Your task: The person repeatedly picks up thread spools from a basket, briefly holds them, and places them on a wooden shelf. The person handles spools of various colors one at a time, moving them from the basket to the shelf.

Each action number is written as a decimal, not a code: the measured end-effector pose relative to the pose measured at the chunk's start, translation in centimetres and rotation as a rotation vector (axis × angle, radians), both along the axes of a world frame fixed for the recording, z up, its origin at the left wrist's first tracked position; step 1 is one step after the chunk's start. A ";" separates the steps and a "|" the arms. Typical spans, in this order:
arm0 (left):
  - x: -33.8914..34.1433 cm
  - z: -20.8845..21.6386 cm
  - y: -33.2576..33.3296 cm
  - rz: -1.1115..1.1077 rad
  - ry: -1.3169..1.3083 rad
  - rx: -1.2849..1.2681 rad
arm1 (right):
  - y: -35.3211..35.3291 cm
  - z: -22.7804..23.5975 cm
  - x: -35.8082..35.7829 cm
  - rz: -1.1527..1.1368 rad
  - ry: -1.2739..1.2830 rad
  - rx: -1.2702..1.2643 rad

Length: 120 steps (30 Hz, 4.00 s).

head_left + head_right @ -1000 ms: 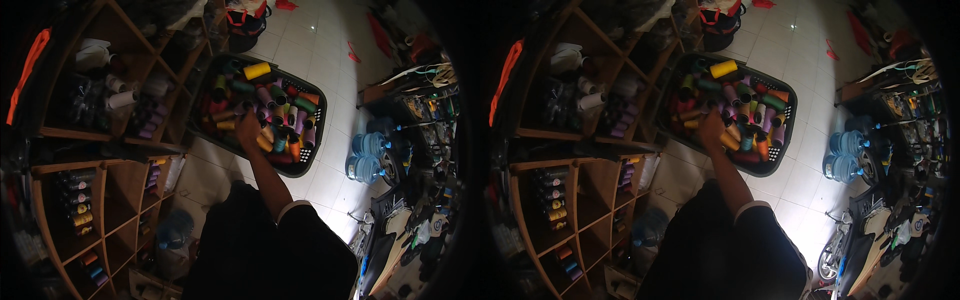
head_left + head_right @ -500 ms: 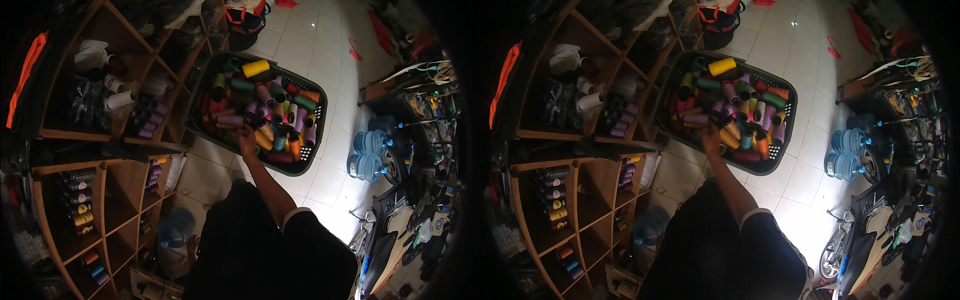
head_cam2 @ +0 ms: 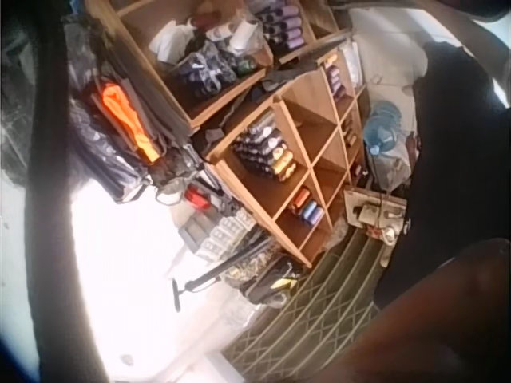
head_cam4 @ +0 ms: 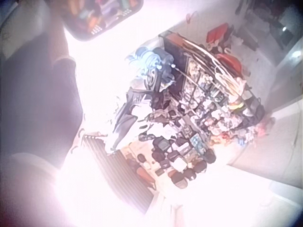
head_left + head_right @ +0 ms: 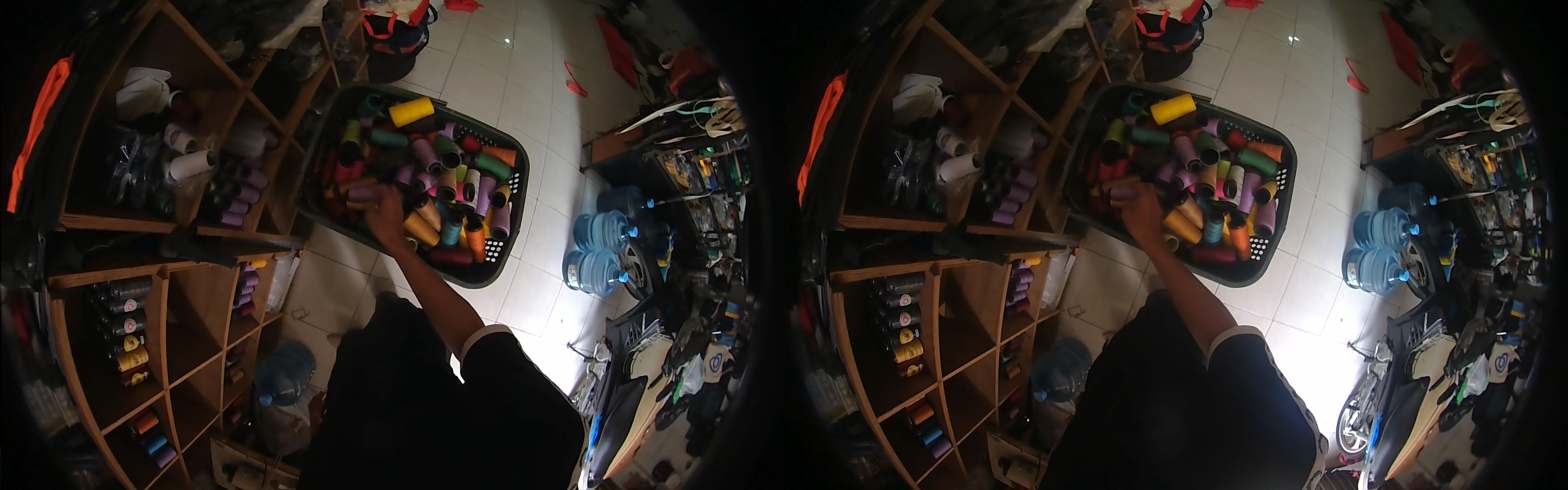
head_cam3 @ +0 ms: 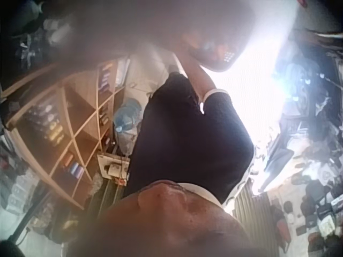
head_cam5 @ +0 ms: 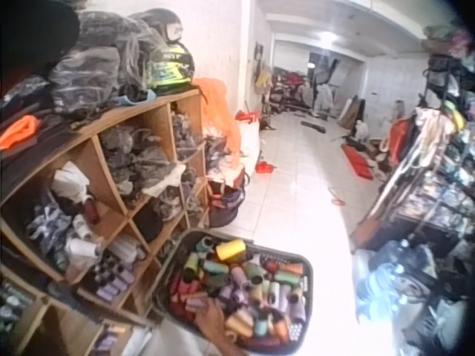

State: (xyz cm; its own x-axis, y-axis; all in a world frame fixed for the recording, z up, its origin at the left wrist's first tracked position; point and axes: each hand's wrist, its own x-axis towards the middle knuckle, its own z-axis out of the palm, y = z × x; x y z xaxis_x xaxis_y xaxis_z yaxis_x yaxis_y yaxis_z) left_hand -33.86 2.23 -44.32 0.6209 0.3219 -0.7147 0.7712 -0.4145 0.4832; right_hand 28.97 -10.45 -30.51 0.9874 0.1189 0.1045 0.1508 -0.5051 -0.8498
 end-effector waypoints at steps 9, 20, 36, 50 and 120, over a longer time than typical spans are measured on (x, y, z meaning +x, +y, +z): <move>1.9 4.3 -4.6 0.907 0.315 -0.311 | 8.3 -0.4 3.7 0.591 0.026 -0.668; 4.6 5.9 -4.6 1.017 0.343 -0.318 | 11.4 0.9 5.7 -0.162 -0.025 -0.026; 10.9 8.1 0.0 0.962 0.271 -0.303 | 8.2 1.7 9.1 -0.162 -0.068 -0.161; 8.6 5.1 0.5 0.877 0.389 -0.296 | -5.0 1.2 -3.6 0.003 -0.251 -0.052; 43.6 43.3 -1.0 0.496 -1.558 0.135 | -0.5 34.6 -7.9 0.978 -0.628 0.356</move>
